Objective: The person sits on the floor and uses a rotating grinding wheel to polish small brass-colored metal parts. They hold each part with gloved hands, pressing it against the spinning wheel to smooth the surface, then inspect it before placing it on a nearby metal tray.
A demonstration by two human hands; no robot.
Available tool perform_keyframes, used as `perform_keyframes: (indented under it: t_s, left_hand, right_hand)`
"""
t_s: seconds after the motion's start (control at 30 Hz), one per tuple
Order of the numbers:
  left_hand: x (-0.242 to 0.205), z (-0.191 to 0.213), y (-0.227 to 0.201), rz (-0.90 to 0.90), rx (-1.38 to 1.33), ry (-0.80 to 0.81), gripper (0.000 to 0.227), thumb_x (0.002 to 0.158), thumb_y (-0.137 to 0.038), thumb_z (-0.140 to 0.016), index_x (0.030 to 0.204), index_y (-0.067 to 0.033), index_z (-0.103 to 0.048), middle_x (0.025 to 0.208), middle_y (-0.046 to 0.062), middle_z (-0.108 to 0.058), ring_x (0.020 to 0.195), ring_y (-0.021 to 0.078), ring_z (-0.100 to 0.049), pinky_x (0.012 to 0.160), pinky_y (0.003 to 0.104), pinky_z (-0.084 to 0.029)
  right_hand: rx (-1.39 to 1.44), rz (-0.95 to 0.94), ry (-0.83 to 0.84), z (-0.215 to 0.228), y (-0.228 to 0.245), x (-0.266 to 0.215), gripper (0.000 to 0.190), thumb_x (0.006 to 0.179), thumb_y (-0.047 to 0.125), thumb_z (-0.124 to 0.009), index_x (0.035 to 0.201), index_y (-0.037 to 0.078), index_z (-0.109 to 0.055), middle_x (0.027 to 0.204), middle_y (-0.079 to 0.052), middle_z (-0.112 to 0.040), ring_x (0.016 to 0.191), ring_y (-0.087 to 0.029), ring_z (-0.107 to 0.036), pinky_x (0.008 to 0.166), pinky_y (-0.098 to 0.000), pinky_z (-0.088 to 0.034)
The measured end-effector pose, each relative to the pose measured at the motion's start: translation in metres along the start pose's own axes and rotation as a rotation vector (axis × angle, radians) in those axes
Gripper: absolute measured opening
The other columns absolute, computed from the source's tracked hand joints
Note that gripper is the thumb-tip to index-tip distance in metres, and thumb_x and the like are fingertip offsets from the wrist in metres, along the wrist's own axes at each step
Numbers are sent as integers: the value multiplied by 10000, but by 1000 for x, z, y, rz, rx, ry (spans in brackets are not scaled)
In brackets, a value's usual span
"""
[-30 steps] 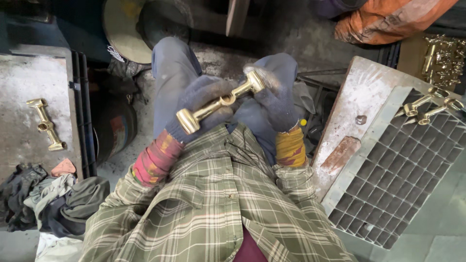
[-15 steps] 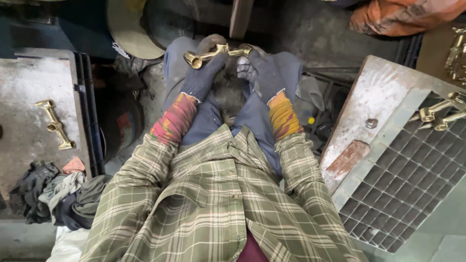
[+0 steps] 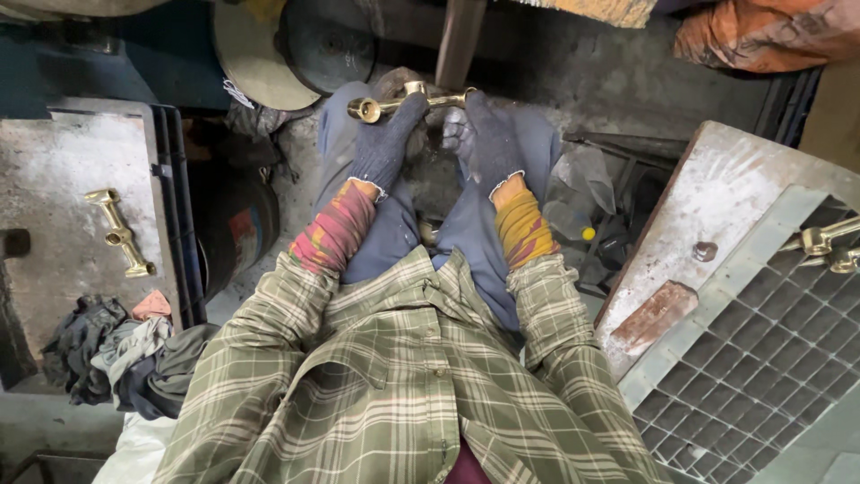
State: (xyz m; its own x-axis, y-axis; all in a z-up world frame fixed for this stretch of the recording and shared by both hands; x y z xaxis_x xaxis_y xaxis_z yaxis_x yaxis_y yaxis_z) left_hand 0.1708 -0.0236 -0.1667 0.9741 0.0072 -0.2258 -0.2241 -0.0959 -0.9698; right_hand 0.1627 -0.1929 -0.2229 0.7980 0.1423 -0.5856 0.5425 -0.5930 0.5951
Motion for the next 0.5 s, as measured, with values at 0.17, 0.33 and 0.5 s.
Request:
perform_keyframes:
  t_s: [0.17,0.33,0.5]
  left_hand:
    - [3,2,14,34,-49,-58,240,998,-206,-685,1130,-7,-652,1013,26,-691,920,103,-632,825,291,-547]
    - [3,3,20,83,-58,-77,251,995,-218,-688,1107,6,-669,992,35,-709,892,109,-647,794,299,-552]
    - [2,1,14,104,-60,-88,237,1001,-229,-676,1072,-2,-683,975,39,-717,869,104,-648,769,290,-555]
  right_hand:
    - [59,-13,1,-6,-1,0,215,1052,245,-567,975,45,-558,758,-56,-580,643,-167,-565,564,-323,-481]
    - [96,-38,-28,-10,-5,2,254,1066,262,-553,986,21,-561,760,-60,-567,654,-167,-551,574,-315,-463]
    - [7,1,-61,-5,-3,1,299,1053,278,-541,968,-3,-593,752,-66,-583,640,-171,-569,569,-319,-487]
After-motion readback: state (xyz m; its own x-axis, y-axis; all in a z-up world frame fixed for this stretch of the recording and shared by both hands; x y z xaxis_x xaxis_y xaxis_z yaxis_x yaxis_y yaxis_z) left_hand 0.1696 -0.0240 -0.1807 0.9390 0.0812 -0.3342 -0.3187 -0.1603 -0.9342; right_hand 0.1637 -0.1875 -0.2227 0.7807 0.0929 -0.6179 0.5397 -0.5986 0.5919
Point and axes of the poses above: each hand's wrist, its own x-axis towards the middle knuckle, its own z-axis out of the back of the hand, y = z × x, the point moved 9 cm from there along x, towards the middle knuckle
